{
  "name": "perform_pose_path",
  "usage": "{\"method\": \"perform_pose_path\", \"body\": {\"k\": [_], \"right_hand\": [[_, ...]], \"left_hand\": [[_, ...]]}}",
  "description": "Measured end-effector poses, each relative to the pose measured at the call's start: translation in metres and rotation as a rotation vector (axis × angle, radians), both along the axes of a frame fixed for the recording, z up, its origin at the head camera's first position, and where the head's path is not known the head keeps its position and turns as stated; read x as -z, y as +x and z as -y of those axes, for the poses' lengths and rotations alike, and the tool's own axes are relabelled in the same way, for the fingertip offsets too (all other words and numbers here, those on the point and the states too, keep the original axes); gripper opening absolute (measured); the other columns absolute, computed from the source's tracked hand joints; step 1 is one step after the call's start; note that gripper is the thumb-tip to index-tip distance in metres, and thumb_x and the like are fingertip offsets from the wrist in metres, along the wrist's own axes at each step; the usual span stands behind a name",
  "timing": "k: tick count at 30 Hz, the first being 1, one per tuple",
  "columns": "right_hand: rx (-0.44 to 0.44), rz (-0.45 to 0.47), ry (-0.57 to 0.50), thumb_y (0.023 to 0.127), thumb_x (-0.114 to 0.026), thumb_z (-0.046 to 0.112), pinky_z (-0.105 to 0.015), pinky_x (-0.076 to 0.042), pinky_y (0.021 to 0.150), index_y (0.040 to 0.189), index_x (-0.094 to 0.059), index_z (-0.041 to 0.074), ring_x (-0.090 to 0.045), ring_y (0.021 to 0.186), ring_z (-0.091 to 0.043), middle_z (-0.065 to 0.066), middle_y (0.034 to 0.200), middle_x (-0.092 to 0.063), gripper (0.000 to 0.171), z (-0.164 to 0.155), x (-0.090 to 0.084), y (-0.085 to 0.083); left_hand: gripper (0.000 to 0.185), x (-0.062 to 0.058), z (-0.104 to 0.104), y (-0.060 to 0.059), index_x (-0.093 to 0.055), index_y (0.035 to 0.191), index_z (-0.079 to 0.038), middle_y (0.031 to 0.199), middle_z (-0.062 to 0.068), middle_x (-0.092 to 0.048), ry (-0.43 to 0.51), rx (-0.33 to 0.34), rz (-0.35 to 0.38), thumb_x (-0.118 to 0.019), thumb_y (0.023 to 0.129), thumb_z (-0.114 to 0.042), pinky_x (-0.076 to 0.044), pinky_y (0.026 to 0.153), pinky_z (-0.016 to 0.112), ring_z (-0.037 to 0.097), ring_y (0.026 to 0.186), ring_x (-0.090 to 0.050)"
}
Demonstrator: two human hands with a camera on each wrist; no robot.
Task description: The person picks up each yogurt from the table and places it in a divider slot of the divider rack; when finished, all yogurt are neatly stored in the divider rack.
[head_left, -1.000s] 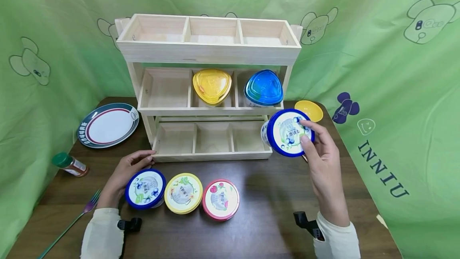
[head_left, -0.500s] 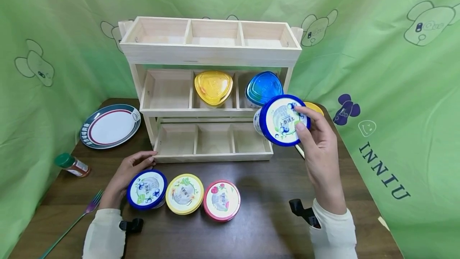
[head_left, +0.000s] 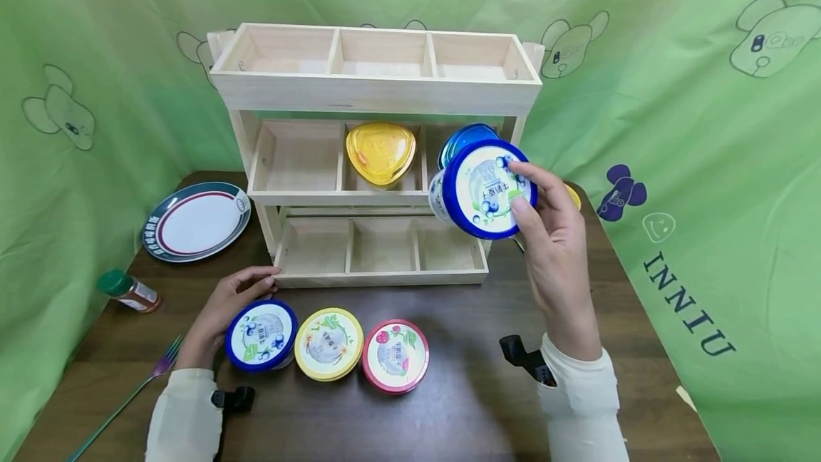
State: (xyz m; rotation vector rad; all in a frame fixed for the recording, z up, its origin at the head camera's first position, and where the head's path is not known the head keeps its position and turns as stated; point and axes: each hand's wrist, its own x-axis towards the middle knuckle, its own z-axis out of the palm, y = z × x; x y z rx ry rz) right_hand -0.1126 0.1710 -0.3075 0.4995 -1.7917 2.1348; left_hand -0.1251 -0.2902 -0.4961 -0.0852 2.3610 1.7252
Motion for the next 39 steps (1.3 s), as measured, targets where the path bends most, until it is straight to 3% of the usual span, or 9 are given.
{"method": "perform_pose_path", "body": {"k": [7,23,39], "right_hand": [[-0.005,-0.033,-0.014,0.111,-0.055,0.002,-0.031,-0.062,0.095,0.148,-0.061,0.004,-0.059,0.121,-0.034,-0.023,0.148,-0.051,0.038,0.012,-0.005,-0.011],[-0.062,-0.130,-0.047,0.111,-0.053,0.002,-0.036,-0.063,0.093,0.150,-0.059,0.004,-0.060,0.122,-0.034,-0.020,0.151,-0.051,0.039,0.042,-0.011,-0.037],[-0.140,-0.162,0.038,0.112,-0.055,0.008,-0.036,-0.060,0.100,0.151,-0.054,-0.005,-0.060,0.125,-0.027,-0.015,0.149,-0.054,0.042,0.090,-0.012,-0.049]], "left_hand": [[0.044,0.001,0.001,-0.001,-0.060,0.150,0.002,0.131,0.012,-0.071,-0.013,-0.004,0.028,-0.061,0.114,-0.023,-0.058,0.089,0.021,0.006,0.106,-0.067],[0.044,0.001,0.000,0.000,-0.060,0.150,0.003,0.133,0.014,-0.070,-0.015,-0.001,0.018,-0.060,0.114,-0.022,-0.057,0.089,0.021,0.006,0.107,-0.067],[0.044,0.001,0.000,0.000,-0.059,0.151,0.002,0.136,0.017,-0.068,0.001,-0.007,0.022,-0.060,0.114,-0.022,-0.057,0.090,0.021,0.007,0.108,-0.067]]}}
